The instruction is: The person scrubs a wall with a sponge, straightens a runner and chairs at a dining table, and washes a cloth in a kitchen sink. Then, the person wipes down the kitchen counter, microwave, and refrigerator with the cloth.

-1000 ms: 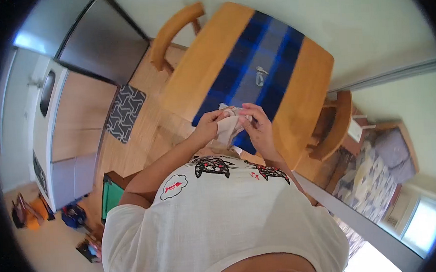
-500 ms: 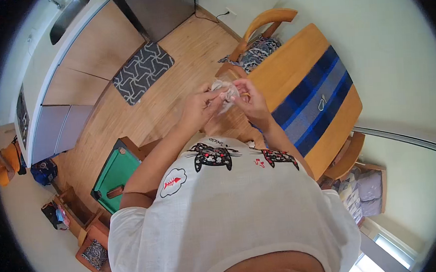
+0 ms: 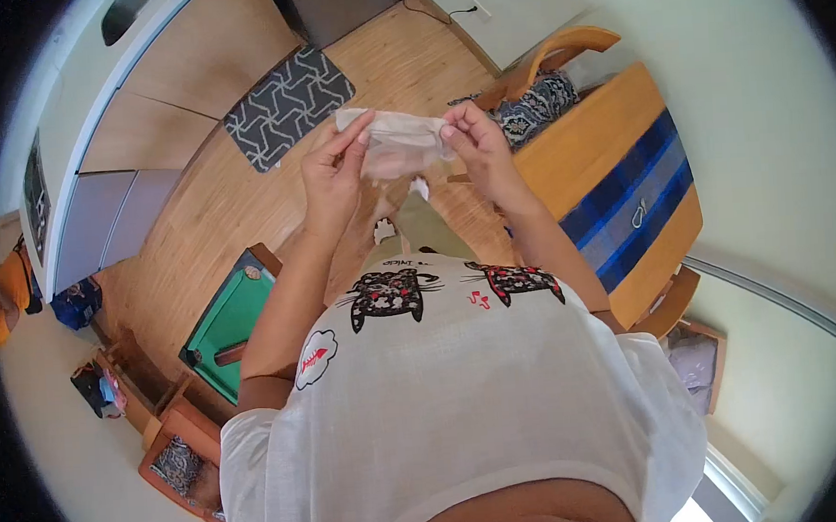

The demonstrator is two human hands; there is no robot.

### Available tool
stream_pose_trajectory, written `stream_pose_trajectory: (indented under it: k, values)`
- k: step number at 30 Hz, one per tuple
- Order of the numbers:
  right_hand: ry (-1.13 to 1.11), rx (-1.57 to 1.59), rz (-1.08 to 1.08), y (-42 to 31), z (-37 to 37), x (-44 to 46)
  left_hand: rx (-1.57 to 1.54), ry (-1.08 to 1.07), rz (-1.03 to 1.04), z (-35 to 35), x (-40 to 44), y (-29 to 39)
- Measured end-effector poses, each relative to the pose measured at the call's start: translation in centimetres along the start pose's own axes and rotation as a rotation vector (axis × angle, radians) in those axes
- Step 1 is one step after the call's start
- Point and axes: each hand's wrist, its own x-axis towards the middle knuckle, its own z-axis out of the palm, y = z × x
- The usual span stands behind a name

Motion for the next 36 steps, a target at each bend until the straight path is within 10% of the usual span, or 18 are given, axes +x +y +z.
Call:
stream_pose_trajectory:
  k: [5,15,18,24,30,36]
  values:
    - [-0.124,-0.676,-0.179,0.6,2.2,2.5,0.203,0.02,0.189,0.1,2.6,2.2]
    - [-0.187,-0.622,0.022,9.7,-4.9,12.8,0.387,0.196,0.489,-0.2,12.9,9.4]
    - [-0.555,0.043,0.111,9.5,-5.1,16.9,0.384,0.217,0.306,-1.9,16.7,10.4]
    - [-0.191,-0.437,-0.672,-2.1,2.5,22.6,0.324,0.036,0.263,-0.8,18.5,13.8]
    - [-0.421,-0.511,-0.614,0.1,4.6,28.9,0.064,0.103,0.28,-5.6,19.9,15.4]
    - [-0.772,0.429,0.191,1.3,6.2,31.3,-0.009,0.108,0.243,-9.6,21.7,13.4]
